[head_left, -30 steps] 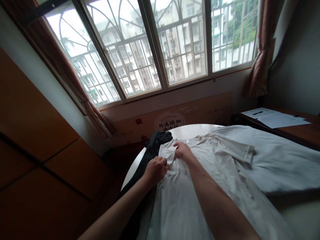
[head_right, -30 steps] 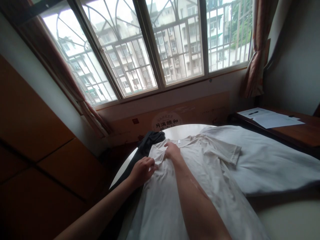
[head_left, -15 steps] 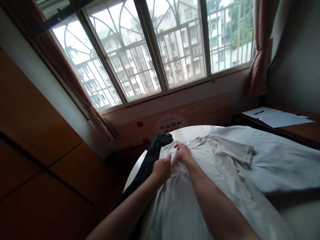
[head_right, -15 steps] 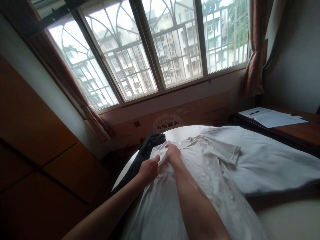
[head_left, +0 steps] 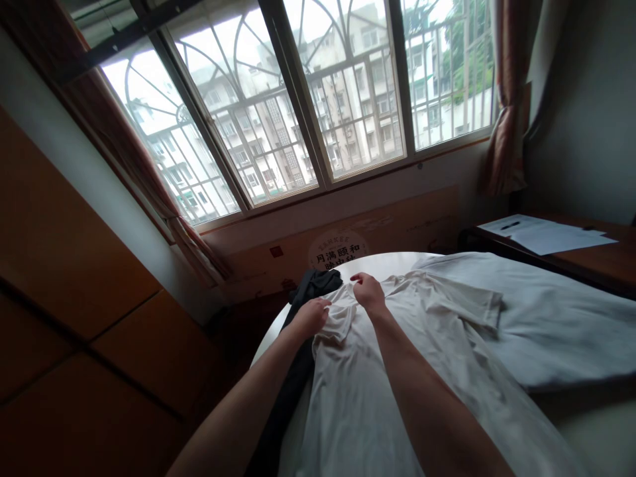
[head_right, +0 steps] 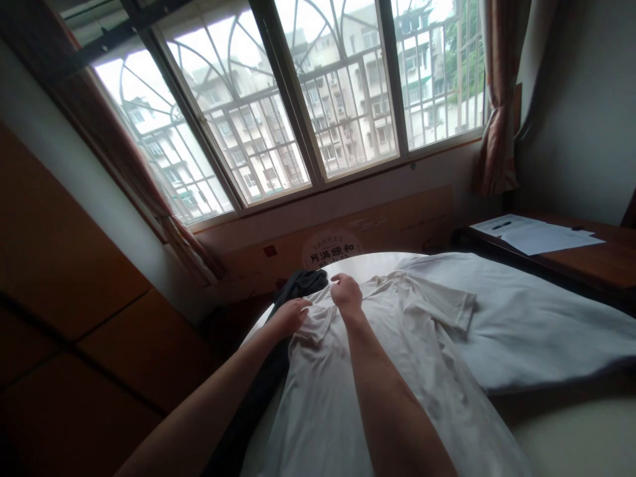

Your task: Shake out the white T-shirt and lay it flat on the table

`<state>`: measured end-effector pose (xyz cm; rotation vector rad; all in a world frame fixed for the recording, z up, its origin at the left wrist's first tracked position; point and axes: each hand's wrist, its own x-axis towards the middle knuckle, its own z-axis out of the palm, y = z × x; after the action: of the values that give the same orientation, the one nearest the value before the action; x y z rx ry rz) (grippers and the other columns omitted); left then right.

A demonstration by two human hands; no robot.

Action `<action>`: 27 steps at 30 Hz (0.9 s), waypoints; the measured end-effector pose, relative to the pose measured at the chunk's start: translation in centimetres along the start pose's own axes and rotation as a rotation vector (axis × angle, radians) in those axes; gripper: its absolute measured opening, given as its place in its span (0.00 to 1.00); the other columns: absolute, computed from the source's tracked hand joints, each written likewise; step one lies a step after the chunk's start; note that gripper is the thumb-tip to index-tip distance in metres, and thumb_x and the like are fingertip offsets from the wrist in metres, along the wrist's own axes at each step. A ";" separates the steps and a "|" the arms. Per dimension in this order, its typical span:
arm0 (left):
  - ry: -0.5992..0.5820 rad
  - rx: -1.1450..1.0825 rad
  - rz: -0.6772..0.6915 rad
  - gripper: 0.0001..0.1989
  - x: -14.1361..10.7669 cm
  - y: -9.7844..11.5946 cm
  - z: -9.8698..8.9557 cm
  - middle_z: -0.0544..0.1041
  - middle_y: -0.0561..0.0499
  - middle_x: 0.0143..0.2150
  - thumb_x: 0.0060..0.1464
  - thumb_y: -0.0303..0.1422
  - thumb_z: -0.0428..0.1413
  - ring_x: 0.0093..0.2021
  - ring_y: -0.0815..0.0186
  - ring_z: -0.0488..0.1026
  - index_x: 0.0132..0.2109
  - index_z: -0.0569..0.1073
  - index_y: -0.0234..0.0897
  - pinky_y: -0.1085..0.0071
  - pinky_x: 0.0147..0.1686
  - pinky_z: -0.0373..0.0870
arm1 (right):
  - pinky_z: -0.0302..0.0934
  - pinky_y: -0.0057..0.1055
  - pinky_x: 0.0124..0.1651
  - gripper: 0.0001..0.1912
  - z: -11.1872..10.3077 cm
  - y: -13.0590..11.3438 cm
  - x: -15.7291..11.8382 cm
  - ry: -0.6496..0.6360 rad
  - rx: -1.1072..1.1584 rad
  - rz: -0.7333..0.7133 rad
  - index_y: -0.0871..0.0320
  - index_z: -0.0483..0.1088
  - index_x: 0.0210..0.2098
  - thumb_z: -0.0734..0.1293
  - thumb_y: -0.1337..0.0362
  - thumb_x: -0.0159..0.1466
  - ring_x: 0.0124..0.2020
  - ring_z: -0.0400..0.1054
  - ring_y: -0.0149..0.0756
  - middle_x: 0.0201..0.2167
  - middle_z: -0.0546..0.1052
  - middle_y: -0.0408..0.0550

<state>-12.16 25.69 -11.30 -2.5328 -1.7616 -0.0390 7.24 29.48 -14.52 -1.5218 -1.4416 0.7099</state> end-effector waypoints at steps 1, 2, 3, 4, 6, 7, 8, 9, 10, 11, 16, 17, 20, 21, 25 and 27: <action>-0.022 -0.006 0.013 0.18 0.4 0.1 1.1 0.78 0.42 0.58 0.64 0.31 0.49 0.58 0.59 0.73 0.57 0.75 0.34 0.67 0.60 0.66 | 0.63 0.31 0.49 0.21 -0.3 -0.3 0.0 0.029 0.017 -0.003 0.52 0.77 0.47 0.60 0.71 0.60 0.48 0.73 0.41 0.45 0.81 0.47; -0.038 -0.010 0.017 0.19 0.7 0.4 2.2 0.76 0.42 0.60 0.65 0.34 0.49 0.60 0.58 0.72 0.58 0.74 0.33 0.66 0.61 0.65 | 0.63 0.31 0.50 0.21 -0.5 -0.5 0.0 0.054 0.033 -0.004 0.52 0.77 0.47 0.60 0.70 0.60 0.48 0.73 0.40 0.45 0.81 0.47; -0.049 -0.010 0.011 0.21 1.0 0.6 3.3 0.74 0.40 0.62 0.66 0.37 0.49 0.62 0.56 0.70 0.60 0.73 0.32 0.65 0.62 0.63 | 0.63 0.31 0.50 0.20 -0.7 -0.7 0.0 0.075 0.047 -0.003 0.53 0.77 0.47 0.60 0.70 0.60 0.48 0.73 0.40 0.45 0.81 0.47; -0.053 -0.008 -0.005 0.24 1.2 0.8 4.4 0.71 0.37 0.65 0.66 0.40 0.48 0.65 0.53 0.66 0.62 0.71 0.30 0.62 0.64 0.61 | 0.63 0.31 0.50 0.20 -0.7 -0.7 -0.1 0.091 0.060 0.000 0.53 0.78 0.46 0.59 0.70 0.60 0.48 0.73 0.40 0.44 0.81 0.47; -0.054 -0.004 -0.049 0.30 1.4 1.1 6.1 0.63 0.32 0.70 0.67 0.43 0.45 0.71 0.48 0.57 0.67 0.64 0.25 0.55 0.68 0.54 | 0.64 0.31 0.49 0.19 -0.8 -0.6 -0.3 0.110 0.083 0.006 0.54 0.78 0.45 0.59 0.70 0.60 0.46 0.74 0.40 0.42 0.81 0.48; -0.054 -0.004 -0.070 0.32 1.5 1.1 6.7 0.59 0.31 0.72 0.67 0.45 0.44 0.73 0.46 0.52 0.69 0.61 0.25 0.52 0.69 0.51 | 0.64 0.31 0.49 0.19 -0.7 -0.5 -0.4 0.117 0.094 0.008 0.55 0.78 0.44 0.59 0.70 0.60 0.45 0.74 0.40 0.41 0.81 0.48; -0.058 -0.006 -0.087 0.34 1.6 1.0 7.1 0.56 0.31 0.73 0.68 0.46 0.42 0.74 0.45 0.49 0.71 0.58 0.26 0.50 0.69 0.49 | 0.64 0.32 0.49 0.19 -0.7 -0.5 -0.6 0.123 0.103 0.007 0.56 0.78 0.44 0.59 0.70 0.60 0.44 0.75 0.40 0.40 0.82 0.48; -0.064 -0.010 -0.101 0.35 1.6 1.0 7.3 0.54 0.32 0.74 0.67 0.48 0.42 0.74 0.44 0.47 0.72 0.57 0.28 0.48 0.69 0.48 | 0.65 0.32 0.49 0.19 -0.8 -0.5 -0.6 0.128 0.113 0.004 0.56 0.79 0.43 0.59 0.70 0.60 0.43 0.75 0.40 0.39 0.82 0.49; -0.071 -0.015 -0.111 0.36 1.7 0.8 7.5 0.53 0.33 0.74 0.67 0.50 0.41 0.74 0.42 0.46 0.72 0.56 0.32 0.47 0.69 0.47 | 0.65 0.33 0.49 0.18 -0.9 -0.7 -0.7 0.134 0.122 -0.003 0.57 0.79 0.42 0.59 0.70 0.60 0.43 0.75 0.41 0.39 0.82 0.49; -0.077 -0.020 -0.116 0.36 1.7 0.7 7.5 0.52 0.35 0.75 0.66 0.52 0.41 0.74 0.41 0.45 0.73 0.56 0.37 0.46 0.69 0.47 | 0.65 0.33 0.49 0.18 -1.2 -1.1 -0.7 0.141 0.132 -0.016 0.57 0.79 0.42 0.59 0.70 0.60 0.43 0.75 0.41 0.39 0.82 0.50; -0.049 -0.033 -0.109 0.31 1.8 0.7 7.3 0.52 0.43 0.75 0.65 0.54 0.41 0.74 0.40 0.45 0.71 0.59 0.53 0.40 0.67 0.45 | 0.65 0.27 0.47 0.16 -3.6 -6.2 -1.6 0.186 0.204 -0.155 0.55 0.78 0.43 0.60 0.68 0.62 0.42 0.75 0.35 0.40 0.82 0.45; -0.037 -0.035 -0.106 0.31 1.7 0.8 7.2 0.53 0.43 0.75 0.66 0.53 0.42 0.74 0.40 0.46 0.71 0.59 0.53 0.40 0.67 0.45 | 0.66 0.26 0.45 0.16 -4.2 -7.6 -2.0 0.189 0.238 -0.207 0.54 0.78 0.44 0.60 0.67 0.63 0.40 0.75 0.34 0.39 0.82 0.44; 0.015 -0.039 -0.102 0.31 1.3 1.2 7.0 0.54 0.40 0.75 0.66 0.49 0.43 0.74 0.42 0.47 0.72 0.58 0.45 0.41 0.67 0.47 | 0.66 0.25 0.40 0.16 -6.2 -10.9 -3.5 0.172 0.282 -0.398 0.52 0.78 0.44 0.60 0.65 0.64 0.36 0.75 0.32 0.37 0.82 0.42; 0.064 -0.037 -0.092 0.31 1.1 1.3 6.8 0.56 0.38 0.74 0.67 0.46 0.44 0.74 0.43 0.48 0.72 0.59 0.41 0.43 0.68 0.48 | 0.66 0.26 0.40 0.15 -6.9 -11.3 -3.8 0.151 0.240 -0.452 0.51 0.78 0.44 0.61 0.65 0.64 0.36 0.75 0.33 0.36 0.82 0.42; 0.271 -0.040 0.005 0.21 0.0 1.8 6.3 0.72 0.38 0.62 0.66 0.36 0.46 0.64 0.52 0.65 0.59 0.73 0.34 0.57 0.64 0.59 | 0.65 0.26 0.48 0.15 -11.7 -8.6 -3.3 0.037 -0.180 -0.426 0.49 0.78 0.47 0.64 0.64 0.64 0.42 0.75 0.33 0.42 0.82 0.41; 0.276 -0.057 0.042 0.16 -0.4 1.9 6.2 0.77 0.42 0.55 0.65 0.32 0.47 0.58 0.55 0.70 0.52 0.76 0.37 0.61 0.60 0.65 | 0.63 0.28 0.54 0.18 -15.3 -4.8 -2.4 0.024 -0.373 -0.272 0.48 0.77 0.50 0.65 0.67 0.62 0.49 0.74 0.36 0.48 0.81 0.42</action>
<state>-10.55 25.04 -17.55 -2.4582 -1.6225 -0.4207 18.02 23.47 -4.00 -1.5566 -1.7917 0.2667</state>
